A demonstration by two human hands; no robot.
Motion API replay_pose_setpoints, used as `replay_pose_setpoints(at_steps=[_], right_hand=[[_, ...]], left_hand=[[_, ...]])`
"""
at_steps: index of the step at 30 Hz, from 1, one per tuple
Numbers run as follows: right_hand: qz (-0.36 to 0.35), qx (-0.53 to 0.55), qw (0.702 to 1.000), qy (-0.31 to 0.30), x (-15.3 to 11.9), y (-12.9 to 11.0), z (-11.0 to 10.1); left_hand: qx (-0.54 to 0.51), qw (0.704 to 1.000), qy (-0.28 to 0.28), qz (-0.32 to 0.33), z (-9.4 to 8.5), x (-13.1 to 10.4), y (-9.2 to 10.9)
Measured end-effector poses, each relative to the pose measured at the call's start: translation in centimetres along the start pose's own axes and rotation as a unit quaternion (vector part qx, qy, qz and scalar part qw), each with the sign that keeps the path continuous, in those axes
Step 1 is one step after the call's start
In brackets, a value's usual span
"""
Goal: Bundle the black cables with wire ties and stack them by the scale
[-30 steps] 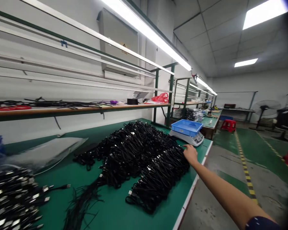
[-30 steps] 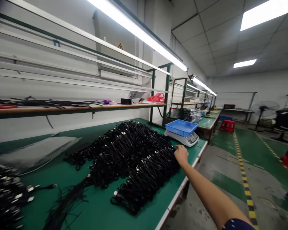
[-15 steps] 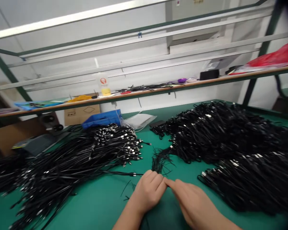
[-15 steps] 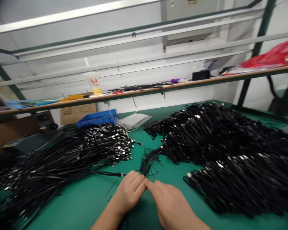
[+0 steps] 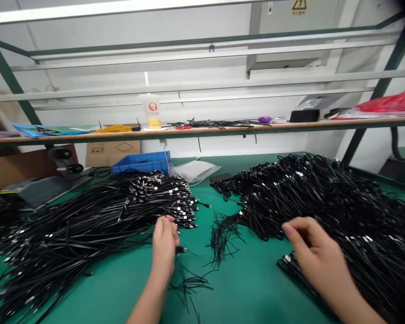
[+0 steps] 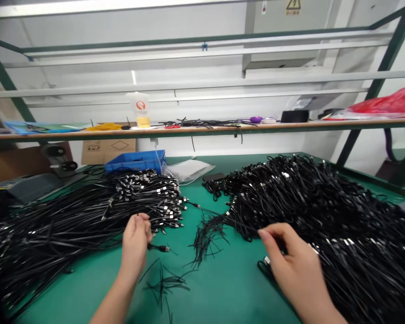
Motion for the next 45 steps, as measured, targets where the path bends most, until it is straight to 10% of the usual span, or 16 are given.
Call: replay_pose_setpoints(at_steps=[5, 11, 29, 45], right_hand=[[-0.022, 0.162, 0.978, -0.128, 1.7, -4.0, 8.1], [-0.039, 0.215, 0.954, -0.204, -0.7, -4.2, 13.6], [0.091, 0.354, 0.889, -0.276, -4.0, -2.7, 17.4], [0.042, 0.329, 0.908, -0.255, -3.8, -2.8, 17.1]], left_hand=[[-0.117, 0.972, -0.183, -0.088, 7.4, -3.1, -1.4], [-0.121, 0.955, -0.251, -0.103, 9.9, -4.6, -2.6], [-0.046, 0.971, -0.226, -0.070, 9.7, -5.2, -2.6], [-0.169, 0.931, -0.301, -0.119, 11.0, -5.8, -2.1]])
Point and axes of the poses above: each hand's wrist, its own x-axis towards the middle knuckle, its own z-axis out of the palm, y = z × x, the point moved 6 cm from there along x, towards the middle knuckle, and after that the axes turned 13 degrees about -y, right-handed, at the moved point
